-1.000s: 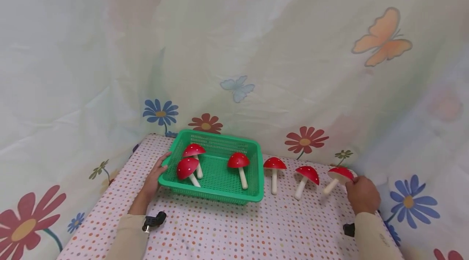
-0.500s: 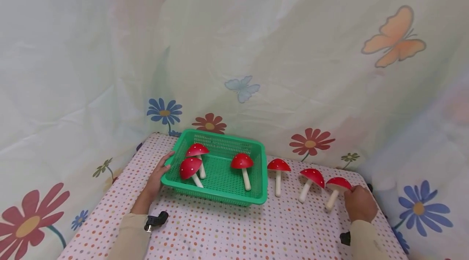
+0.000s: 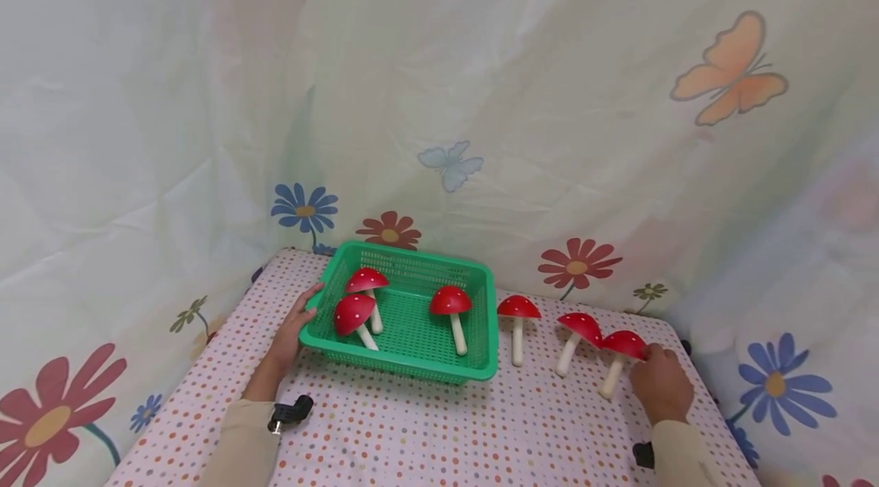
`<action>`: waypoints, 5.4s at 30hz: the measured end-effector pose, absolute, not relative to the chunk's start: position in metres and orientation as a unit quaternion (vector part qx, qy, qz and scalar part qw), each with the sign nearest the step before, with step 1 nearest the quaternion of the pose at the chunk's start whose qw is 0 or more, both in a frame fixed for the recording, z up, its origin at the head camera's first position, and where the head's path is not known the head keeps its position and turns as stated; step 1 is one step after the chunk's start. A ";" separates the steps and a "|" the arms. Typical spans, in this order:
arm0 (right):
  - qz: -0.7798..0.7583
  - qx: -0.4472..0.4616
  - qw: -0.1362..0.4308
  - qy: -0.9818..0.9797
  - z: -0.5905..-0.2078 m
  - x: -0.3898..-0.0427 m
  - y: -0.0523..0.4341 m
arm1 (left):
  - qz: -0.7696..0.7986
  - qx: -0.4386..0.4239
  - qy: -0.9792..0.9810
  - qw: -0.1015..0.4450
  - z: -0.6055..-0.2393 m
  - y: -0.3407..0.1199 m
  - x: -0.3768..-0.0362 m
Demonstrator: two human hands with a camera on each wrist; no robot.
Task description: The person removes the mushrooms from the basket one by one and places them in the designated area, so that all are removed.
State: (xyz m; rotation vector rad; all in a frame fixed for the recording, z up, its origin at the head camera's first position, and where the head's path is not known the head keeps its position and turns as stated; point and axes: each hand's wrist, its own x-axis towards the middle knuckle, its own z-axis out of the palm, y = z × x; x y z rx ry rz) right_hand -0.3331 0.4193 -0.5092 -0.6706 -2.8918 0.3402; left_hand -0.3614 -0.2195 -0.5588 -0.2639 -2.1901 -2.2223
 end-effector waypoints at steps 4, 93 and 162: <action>0.119 -0.201 0.107 -0.967 -0.507 -0.328 0.413 | -0.709 -0.089 -0.700 -0.002 -0.544 -0.219 -0.352; 0.259 0.211 -0.029 -0.942 -0.471 -0.434 0.103 | -0.711 -0.103 -0.696 0.020 -0.562 -0.222 -0.366; 0.620 -0.149 0.149 -0.756 -0.523 -0.302 0.262 | -0.717 -0.116 -0.687 0.013 -0.540 -0.227 -0.350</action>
